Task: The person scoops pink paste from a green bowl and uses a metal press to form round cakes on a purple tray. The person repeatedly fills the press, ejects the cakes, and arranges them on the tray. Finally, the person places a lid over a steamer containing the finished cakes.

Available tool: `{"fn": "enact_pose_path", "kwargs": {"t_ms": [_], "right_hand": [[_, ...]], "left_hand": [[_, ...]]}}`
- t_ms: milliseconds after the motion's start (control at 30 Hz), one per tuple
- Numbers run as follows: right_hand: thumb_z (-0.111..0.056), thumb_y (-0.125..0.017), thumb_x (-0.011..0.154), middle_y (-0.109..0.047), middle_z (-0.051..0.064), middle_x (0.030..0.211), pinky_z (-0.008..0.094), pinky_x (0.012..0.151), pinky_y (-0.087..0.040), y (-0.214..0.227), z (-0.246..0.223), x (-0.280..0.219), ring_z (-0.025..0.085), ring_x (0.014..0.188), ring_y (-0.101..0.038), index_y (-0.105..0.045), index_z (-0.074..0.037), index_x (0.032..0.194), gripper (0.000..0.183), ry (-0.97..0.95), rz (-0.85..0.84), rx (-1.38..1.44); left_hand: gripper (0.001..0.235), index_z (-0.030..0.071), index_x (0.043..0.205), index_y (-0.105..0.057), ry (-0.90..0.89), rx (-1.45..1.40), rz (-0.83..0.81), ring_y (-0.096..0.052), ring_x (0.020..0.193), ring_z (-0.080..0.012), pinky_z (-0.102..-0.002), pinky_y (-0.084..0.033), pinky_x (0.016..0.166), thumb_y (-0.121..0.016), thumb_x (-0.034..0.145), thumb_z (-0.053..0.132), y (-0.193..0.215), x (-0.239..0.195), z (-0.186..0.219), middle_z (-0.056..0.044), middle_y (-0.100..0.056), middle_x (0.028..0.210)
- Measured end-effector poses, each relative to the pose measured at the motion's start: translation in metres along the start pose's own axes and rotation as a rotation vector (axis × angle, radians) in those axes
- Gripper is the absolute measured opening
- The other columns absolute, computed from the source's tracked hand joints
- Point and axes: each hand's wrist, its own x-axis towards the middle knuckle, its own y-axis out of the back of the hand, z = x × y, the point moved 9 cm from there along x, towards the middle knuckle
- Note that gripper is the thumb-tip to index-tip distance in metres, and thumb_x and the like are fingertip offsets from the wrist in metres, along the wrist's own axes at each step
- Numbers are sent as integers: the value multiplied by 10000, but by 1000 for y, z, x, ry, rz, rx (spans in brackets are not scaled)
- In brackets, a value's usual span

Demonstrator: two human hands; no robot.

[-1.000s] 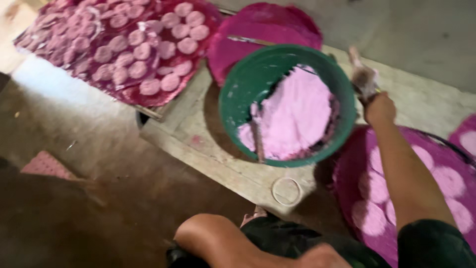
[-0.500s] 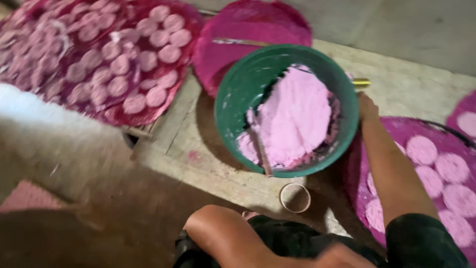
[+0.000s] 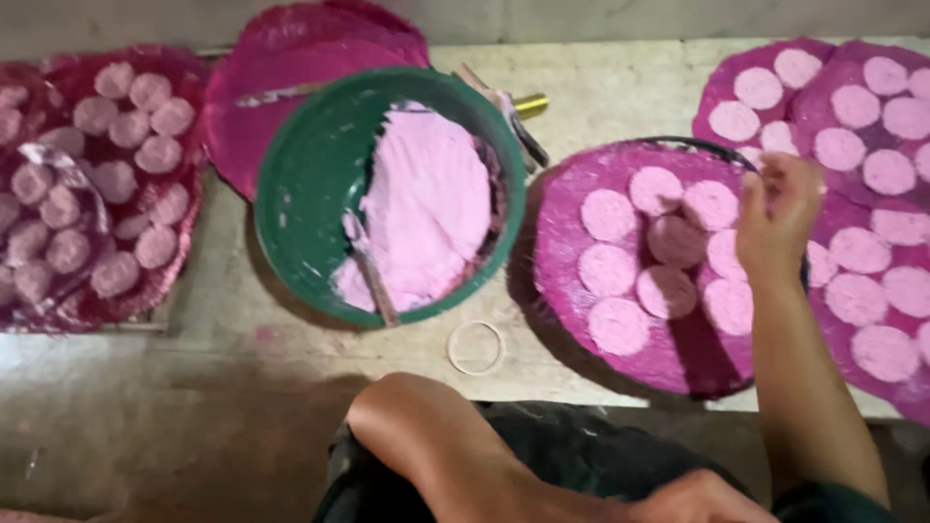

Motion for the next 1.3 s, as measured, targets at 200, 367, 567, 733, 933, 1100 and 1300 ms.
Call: {"fn": "enact_pose_path", "kwargs": {"t_ms": [200,367,567,733,933,1100,1300], "right_hand": [[-53,-694,1053,-593,137,1087,374,806,-501,63,110,-14,233,939,-592,-654,3,1181,145,-14,-70,-146],[-123,-720,970,-646,196,1046,429,782,-547,38,178,-13,331,878,-660,-733,-30,1093,155,-26,-292,-193],[-211,-756,934,-681,242,1038,501,790,-544,1,193,6,434,909,-669,-746,-30,1105,249,89,-387,-318],[-243,-749,916,-728,207,1001,512,793,-551,-13,205,13,423,914,-695,-736,-47,1116,281,-9,-483,-304],[-187,-747,893,-713,209,1022,509,779,-551,-9,175,13,422,915,-691,-730,-74,1056,199,98,-430,-337],[-150,-712,920,-710,197,1005,508,772,-544,-2,160,13,404,891,-692,-671,-50,1025,151,76,-403,-211],[18,-641,883,-703,171,1049,451,829,-552,1,148,11,385,965,-682,-732,-72,1018,185,154,-377,82]], "left_hand": [[263,59,1233,-521,202,812,436,-559,1194,-220,-386,-469,1059,-620,1011,159,56,-30,-73,-122,-537,1230],[237,65,1137,-609,843,1363,939,-620,1025,-268,-401,-504,900,-668,937,179,122,-142,-137,-112,-632,1111],[355,80,1146,-680,1242,1840,916,-618,1066,-363,-489,-483,888,-737,843,257,124,-221,-195,-157,-642,1122],[428,54,1208,-632,1311,1845,1074,-632,1017,-387,-510,-511,849,-724,839,250,131,-246,-218,-191,-622,1127],[167,96,1113,-639,1233,1905,1163,-665,931,-419,-545,-533,781,-628,971,183,138,-245,-218,-189,-653,1043],[81,68,982,-599,934,1782,1236,-656,917,-442,-540,-528,774,-634,919,104,127,-226,-216,-221,-662,973],[440,48,1302,-622,879,1655,1099,-623,1109,-472,-514,-504,938,-604,862,29,135,-213,-235,-288,-657,1198]]}}
